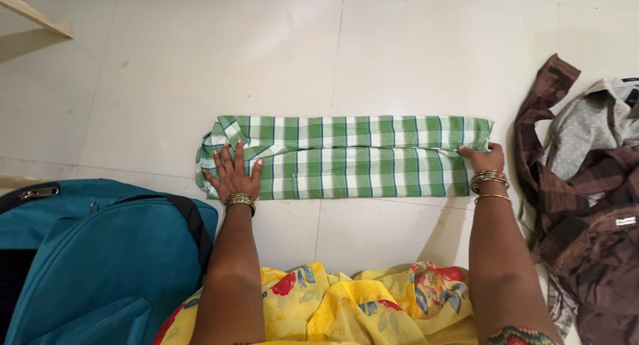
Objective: The person buttons, folds, and places a shirt into a bag by hand, then unrolls and buttons another shirt on the floor.
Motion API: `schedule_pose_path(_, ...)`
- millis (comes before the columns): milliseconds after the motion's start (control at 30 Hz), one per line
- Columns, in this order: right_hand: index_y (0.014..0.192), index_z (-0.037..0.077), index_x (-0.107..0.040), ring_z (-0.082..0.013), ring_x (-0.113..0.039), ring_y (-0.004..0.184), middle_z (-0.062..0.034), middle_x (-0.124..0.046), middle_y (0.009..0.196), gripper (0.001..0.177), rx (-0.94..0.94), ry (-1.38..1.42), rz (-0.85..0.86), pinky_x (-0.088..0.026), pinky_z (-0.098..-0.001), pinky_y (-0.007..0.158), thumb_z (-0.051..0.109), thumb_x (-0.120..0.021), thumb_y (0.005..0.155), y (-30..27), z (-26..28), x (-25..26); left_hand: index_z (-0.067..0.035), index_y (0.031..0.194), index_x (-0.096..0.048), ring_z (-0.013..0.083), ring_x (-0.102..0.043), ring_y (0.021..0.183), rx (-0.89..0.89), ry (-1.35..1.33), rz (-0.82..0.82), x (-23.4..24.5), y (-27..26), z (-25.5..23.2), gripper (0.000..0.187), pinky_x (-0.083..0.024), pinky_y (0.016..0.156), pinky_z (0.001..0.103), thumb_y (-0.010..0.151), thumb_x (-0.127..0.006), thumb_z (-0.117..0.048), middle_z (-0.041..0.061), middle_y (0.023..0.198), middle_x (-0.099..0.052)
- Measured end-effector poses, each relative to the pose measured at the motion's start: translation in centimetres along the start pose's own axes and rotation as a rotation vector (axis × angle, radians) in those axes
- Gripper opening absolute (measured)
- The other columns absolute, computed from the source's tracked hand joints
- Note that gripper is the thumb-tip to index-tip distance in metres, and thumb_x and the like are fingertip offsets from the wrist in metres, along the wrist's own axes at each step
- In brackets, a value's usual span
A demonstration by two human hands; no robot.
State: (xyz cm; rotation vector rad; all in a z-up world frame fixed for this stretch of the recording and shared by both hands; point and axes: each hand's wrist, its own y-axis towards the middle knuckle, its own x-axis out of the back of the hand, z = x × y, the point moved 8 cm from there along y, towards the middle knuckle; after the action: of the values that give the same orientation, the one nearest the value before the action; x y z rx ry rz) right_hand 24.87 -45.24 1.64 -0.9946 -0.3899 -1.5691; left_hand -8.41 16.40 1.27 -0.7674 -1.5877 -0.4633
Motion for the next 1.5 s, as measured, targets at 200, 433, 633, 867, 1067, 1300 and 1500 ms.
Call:
schedule_pose_path(200,0.112,-0.005,-0.074,-0.0265,-0.069,0.083,-0.0196,-0.075,0.1,0.047,0.054,0.085,0.067,-0.053,-0.0405,0.073,0.02,-0.088,0.075,0.5,4.0,2.1,-0.039,0.162,-0.017,0.0299,-0.006,0.157,0.01,-0.03,0.01,0.4,-0.1,-0.1,0.079,0.003,0.119,0.068,0.094,-0.029,-0.077,0.004,0.171,-0.015)
schedule_pose_path(433,0.137,0.006,-0.055,-0.0169,-0.069,0.103,-0.0109,-0.071,0.116,0.055,0.367,0.273,0.678,-0.058,-0.0349,0.083,0.028,-0.072,0.09,-16.1,20.8,-3.8,-0.039,0.162,-0.017,0.0303,-0.007,0.157,0.008,-0.038,0.006,0.3,-0.2,0.0,0.078,0.003,0.12,0.067,0.095,-0.029,-0.076,0.005,0.171,-0.015)
schedule_pose_path(633,0.125,0.002,-0.065,-0.0148,-0.068,0.108,-0.0095,-0.072,0.117,0.033,0.59,0.396,0.609,-0.058,-0.0304,0.095,0.021,-0.07,0.099,-18.7,24.5,-1.2,-0.039,0.163,-0.016,0.0308,-0.007,0.157,0.006,0.006,-0.001,-0.1,-0.1,0.1,0.078,0.003,0.12,0.068,0.095,-0.028,-0.076,0.006,0.171,-0.014)
schedule_pose_path(867,0.116,0.002,-0.07,-0.0176,-0.074,0.089,-0.0081,-0.077,0.101,0.034,0.739,0.04,0.411,-0.06,-0.0319,0.081,0.026,-0.075,0.093,-18.4,23.2,-3.5,-0.04,0.162,-0.015,0.0306,-0.006,0.157,0.014,-0.006,0.013,0.6,0.2,-0.4,0.078,0.004,0.119,0.068,0.095,-0.027,-0.076,0.005,0.17,-0.014)
schedule_pose_path(1067,0.142,0.007,-0.056,-0.036,-0.046,0.143,-0.0172,-0.054,0.15,0.064,1.107,-0.268,0.42,-0.039,-0.0466,0.116,0.048,-0.066,0.095,-22.1,20.4,-11.2,-0.041,0.162,-0.015,0.0303,-0.006,0.157,0.009,-0.016,0.013,0.7,-0.2,-0.3,0.078,0.004,0.12,0.067,0.095,-0.027,-0.077,0.005,0.171,-0.014)
schedule_pose_path(1300,0.164,0.014,-0.014,-0.0262,-0.002,0.157,-0.012,-0.011,0.171,0.095,1.06,-0.614,0.249,0.007,-0.0508,0.124,0.077,-0.023,0.095,-17.0,13.6,-15.4,-0.04,0.163,-0.014,0.0301,-0.006,0.157,0.004,-0.016,0.009,0.7,-0.2,-0.3,0.077,0.005,0.12,0.066,0.096,-0.028,-0.075,0.005,0.171,-0.015)
schedule_pose_path(1500,0.165,0.015,-0.014,-0.0243,-0.005,0.159,-0.0094,-0.013,0.172,0.097,1.069,-0.613,0.236,0.007,-0.049,0.127,0.08,-0.024,0.094,-16.7,12.9,-15.6,-0.039,0.163,-0.016,0.0301,-0.006,0.158,0.005,-0.018,0.02,0.6,-0.3,-0.2,0.077,0.005,0.121,0.066,0.096,-0.029,-0.076,0.006,0.171,-0.015)
